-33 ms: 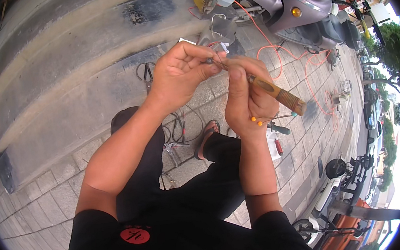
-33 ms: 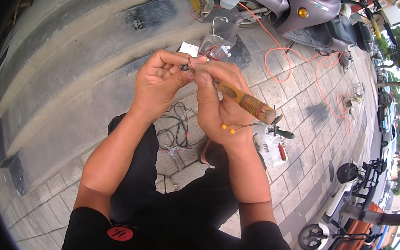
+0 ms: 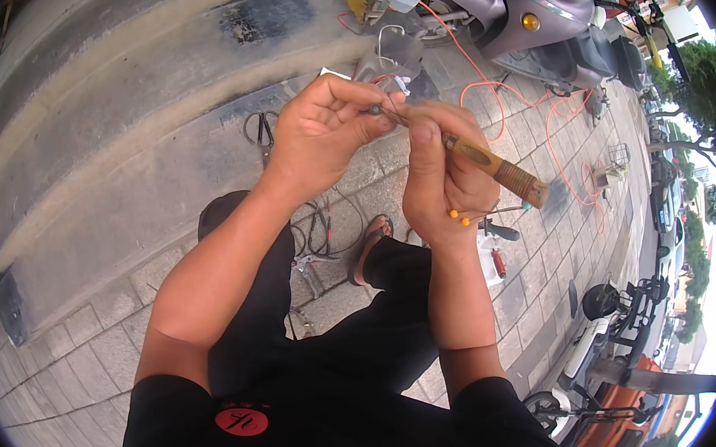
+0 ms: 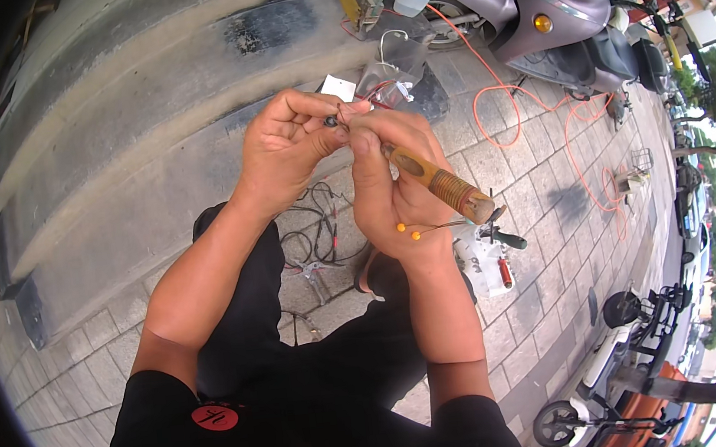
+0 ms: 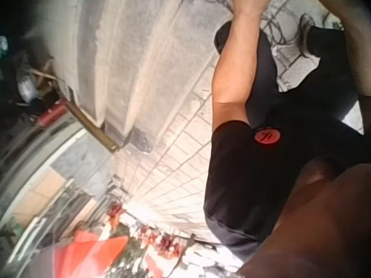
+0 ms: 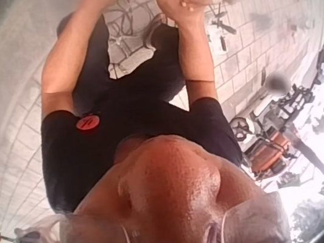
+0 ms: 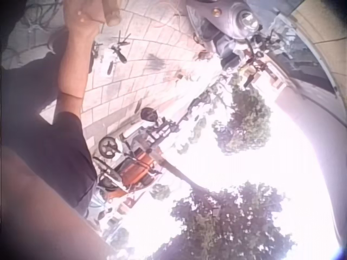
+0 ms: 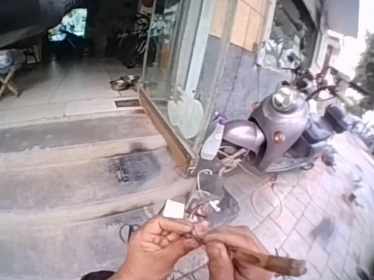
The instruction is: The person sits on the ground and uses a soldering iron to join two wires. They then wrap the connection with black electrical tape and use a lighter to heat-shrink the tape around the joint.
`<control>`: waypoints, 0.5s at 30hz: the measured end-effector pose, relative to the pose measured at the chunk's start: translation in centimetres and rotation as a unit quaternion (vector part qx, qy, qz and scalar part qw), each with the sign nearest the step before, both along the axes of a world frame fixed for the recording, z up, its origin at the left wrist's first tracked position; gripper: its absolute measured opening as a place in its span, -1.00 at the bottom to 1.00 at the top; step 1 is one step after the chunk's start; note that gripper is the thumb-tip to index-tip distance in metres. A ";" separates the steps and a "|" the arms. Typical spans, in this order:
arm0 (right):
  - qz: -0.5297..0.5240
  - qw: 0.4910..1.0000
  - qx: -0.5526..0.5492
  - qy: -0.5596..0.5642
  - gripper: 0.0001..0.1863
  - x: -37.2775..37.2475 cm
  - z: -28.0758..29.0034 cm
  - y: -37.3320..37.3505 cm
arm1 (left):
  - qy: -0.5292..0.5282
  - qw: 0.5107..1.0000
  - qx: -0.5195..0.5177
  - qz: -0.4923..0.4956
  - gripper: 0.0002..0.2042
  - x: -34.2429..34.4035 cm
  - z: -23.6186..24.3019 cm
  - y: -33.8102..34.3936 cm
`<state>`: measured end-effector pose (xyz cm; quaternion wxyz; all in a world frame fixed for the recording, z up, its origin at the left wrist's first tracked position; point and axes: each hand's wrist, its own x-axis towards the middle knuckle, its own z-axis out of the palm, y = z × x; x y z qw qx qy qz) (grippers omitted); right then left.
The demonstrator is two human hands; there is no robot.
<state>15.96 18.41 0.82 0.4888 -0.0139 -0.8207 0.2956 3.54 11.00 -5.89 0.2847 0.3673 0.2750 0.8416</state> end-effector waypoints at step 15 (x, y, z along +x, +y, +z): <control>-0.001 0.999 0.032 -0.021 -0.87 0.2 0.0 0.1 | -0.029 0.999 -0.015 -0.028 -0.79 0.3 0.3 0.0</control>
